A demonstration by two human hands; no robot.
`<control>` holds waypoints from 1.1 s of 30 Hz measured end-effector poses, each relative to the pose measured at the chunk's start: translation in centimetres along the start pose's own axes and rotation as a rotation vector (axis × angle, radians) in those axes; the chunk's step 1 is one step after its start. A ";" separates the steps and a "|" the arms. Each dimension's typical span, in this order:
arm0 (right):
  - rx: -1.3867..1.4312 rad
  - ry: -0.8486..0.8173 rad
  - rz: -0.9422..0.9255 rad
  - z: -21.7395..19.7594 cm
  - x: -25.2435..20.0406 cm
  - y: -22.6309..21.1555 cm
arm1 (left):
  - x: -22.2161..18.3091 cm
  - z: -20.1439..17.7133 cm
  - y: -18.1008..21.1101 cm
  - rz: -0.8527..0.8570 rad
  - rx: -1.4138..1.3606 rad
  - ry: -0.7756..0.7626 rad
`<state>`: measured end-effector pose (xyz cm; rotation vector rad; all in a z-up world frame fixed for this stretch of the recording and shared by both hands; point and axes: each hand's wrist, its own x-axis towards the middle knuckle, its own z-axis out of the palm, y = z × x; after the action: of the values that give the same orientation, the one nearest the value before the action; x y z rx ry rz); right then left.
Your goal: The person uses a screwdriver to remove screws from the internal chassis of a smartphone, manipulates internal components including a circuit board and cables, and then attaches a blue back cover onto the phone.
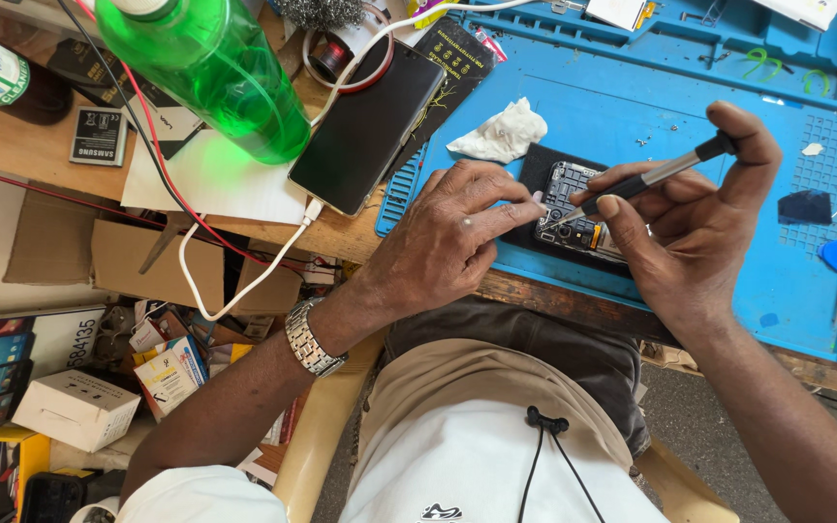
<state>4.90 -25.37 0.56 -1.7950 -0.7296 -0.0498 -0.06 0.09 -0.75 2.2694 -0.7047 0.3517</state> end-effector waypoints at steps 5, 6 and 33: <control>-0.005 0.010 -0.003 0.1 0.0 0.0 | 0.1 0.0 0.3 0.018 0.106 -0.041; 0.005 0.016 0.017 0.1 0.0 0.0 | 0.2 0.0 0.3 0.013 0.115 -0.043; -0.472 -0.163 -0.297 0.5 0.8 -2.2 | 0.2 0.2 0.1 -0.021 0.108 -0.067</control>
<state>4.31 -24.15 2.53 -2.1362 -1.1726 -0.2975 0.07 -0.19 -0.73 2.3981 -0.7111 0.3121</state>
